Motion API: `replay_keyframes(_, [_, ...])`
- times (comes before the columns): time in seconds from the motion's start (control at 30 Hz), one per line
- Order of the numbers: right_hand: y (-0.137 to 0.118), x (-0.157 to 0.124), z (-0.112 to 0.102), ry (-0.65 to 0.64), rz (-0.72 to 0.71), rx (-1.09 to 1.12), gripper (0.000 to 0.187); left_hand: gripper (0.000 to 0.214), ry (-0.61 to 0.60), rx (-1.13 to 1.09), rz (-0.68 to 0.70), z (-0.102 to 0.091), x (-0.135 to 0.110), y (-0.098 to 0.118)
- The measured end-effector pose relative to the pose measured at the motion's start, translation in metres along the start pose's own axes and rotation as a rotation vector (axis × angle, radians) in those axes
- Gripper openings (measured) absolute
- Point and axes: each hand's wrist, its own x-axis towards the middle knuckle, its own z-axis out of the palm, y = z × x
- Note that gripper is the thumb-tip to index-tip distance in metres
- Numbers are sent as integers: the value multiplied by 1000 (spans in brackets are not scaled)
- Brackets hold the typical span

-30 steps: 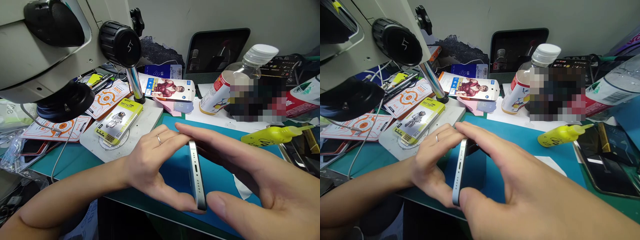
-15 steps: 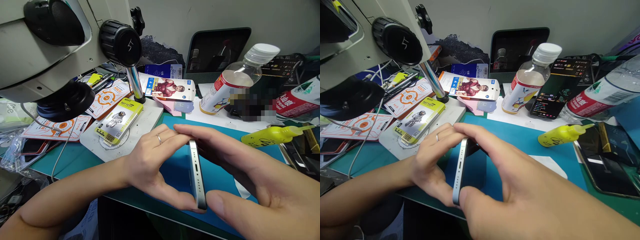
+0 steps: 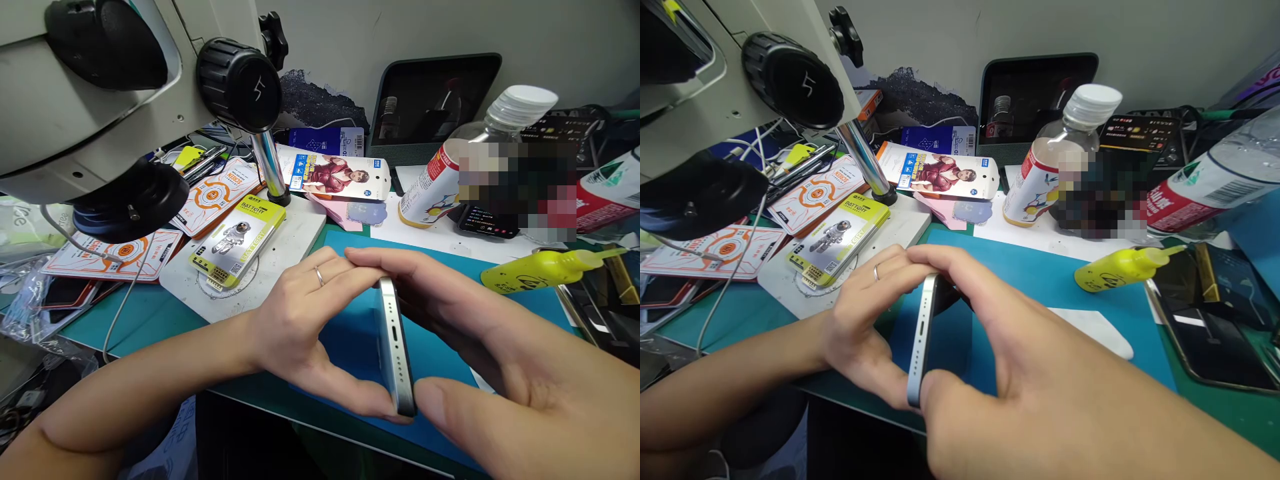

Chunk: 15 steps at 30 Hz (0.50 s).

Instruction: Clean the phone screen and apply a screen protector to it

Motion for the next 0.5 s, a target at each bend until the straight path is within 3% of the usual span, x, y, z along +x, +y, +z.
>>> replay_keyframes(0.2, [1,1,2,-21,14,36,99,84,51,-9,15,4,2,1])
replay_keyframes(0.5, [-28,6,-8,-112,128,183,92,84,25,-16,21,1,1,0])
